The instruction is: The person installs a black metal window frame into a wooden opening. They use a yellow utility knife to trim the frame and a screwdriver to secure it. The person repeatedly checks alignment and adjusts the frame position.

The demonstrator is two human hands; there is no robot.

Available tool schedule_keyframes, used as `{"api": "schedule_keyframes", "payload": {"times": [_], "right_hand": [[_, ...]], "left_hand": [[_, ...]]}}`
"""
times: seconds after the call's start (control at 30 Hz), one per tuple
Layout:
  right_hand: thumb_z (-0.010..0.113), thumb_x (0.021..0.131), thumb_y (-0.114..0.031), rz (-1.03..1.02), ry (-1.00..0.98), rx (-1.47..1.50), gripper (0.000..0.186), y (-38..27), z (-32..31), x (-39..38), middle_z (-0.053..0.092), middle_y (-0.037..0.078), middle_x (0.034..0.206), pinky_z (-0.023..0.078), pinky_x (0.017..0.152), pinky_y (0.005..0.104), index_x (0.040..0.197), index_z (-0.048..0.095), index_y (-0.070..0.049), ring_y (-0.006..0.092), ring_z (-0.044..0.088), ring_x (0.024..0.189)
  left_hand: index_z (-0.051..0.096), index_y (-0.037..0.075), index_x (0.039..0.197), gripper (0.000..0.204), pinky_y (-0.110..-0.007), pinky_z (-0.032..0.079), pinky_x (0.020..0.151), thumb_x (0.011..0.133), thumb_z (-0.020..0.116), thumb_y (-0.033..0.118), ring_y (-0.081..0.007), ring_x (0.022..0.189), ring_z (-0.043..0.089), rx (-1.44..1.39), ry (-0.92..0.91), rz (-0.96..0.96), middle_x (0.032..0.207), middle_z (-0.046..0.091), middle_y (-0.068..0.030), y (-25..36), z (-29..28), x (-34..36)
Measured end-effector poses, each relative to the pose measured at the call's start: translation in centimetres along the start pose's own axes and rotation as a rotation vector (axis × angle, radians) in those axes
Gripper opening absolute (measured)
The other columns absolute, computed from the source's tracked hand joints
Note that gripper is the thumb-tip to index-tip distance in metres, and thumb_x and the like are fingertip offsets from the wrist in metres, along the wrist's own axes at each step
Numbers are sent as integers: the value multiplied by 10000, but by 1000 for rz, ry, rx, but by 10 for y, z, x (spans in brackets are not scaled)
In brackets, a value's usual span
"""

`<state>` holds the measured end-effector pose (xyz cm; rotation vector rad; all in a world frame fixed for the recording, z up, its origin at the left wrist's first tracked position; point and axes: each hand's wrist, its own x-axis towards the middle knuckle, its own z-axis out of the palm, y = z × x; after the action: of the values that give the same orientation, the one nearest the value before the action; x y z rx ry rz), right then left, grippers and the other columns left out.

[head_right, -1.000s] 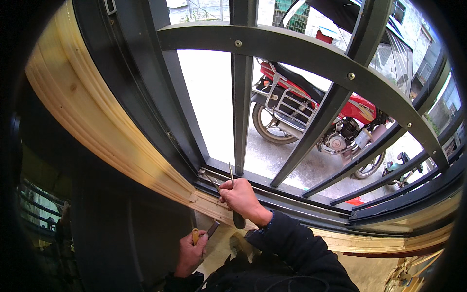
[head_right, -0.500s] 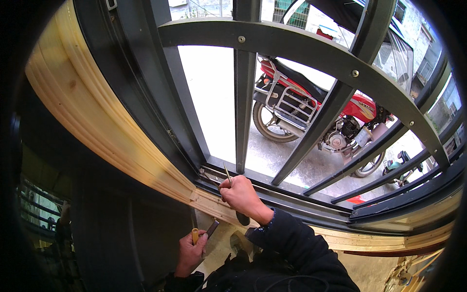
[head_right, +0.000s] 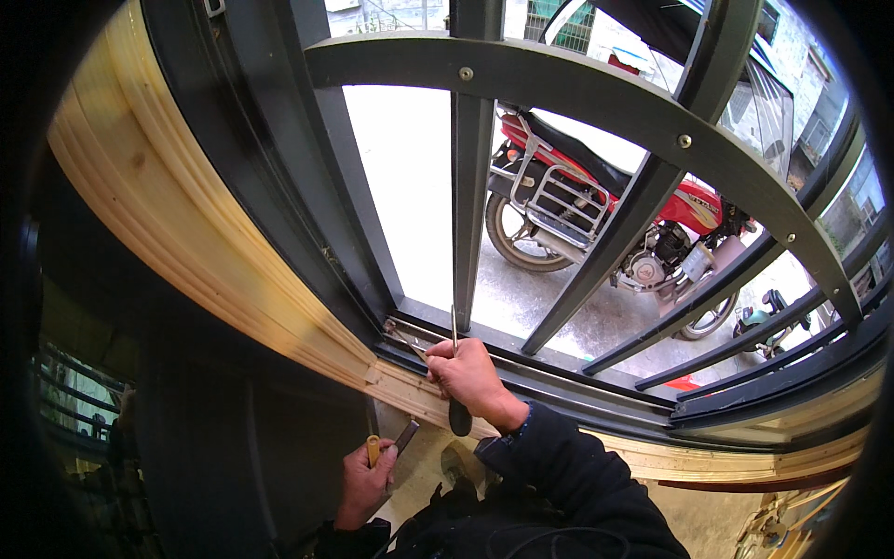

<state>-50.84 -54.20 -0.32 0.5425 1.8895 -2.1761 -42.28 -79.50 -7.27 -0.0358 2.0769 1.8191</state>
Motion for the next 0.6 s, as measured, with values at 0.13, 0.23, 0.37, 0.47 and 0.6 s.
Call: {"api": "schedule_keyframes", "payload": {"times": [0.13, 0.23, 0.37, 0.47, 0.6], "right_hand": [[630, 915, -87, -57, 25, -181, 269, -1, -2, -2, 657, 57, 707, 462, 476, 251, 1092, 704, 102, 92, 556, 521], [617, 915, -95, -100, 43, -306, 244, -2, -3, -3, 669, 54, 709, 478, 502, 256, 1050, 720, 81, 92, 578, 543], [591, 913, -87, -142, 41, -326, 217, -3, 2, 3, 672, 39, 693, 487, 530, 266, 981, 739, 56, 90, 590, 564], [585, 921, -87, -103, 37, -204, 232, -2, 5, 2, 666, 35, 696, 476, 510, 267, 1021, 734, 59, 87, 578, 556], [578, 933, -85, -90, 51, -74, 248, 0, 2, -3, 660, 35, 715, 461, 487, 265, 1062, 719, 73, 85, 565, 549]], "left_hand": [[717, 10, 1035, 212, -245, 456, 522, 983, 706, 214, -51, 566, 560, 7, 3, 12, 680, 583, 31, -1, 1, 0], [719, 11, 1037, 206, -246, 456, 521, 984, 705, 209, -51, 565, 558, 11, 1, 14, 681, 585, 31, -1, 1, 0], [720, 8, 1041, 206, -247, 456, 519, 984, 704, 205, -49, 569, 559, 1, -2, -29, 682, 586, 31, 0, 2, -1], [718, 4, 1042, 210, -245, 453, 517, 985, 704, 205, -44, 569, 554, 4, 13, -53, 688, 586, 35, 4, 3, -2], [717, 1, 1047, 214, -241, 449, 517, 984, 705, 204, -39, 569, 547, 11, 11, -23, 696, 582, 40, 8, 4, -3]]}}
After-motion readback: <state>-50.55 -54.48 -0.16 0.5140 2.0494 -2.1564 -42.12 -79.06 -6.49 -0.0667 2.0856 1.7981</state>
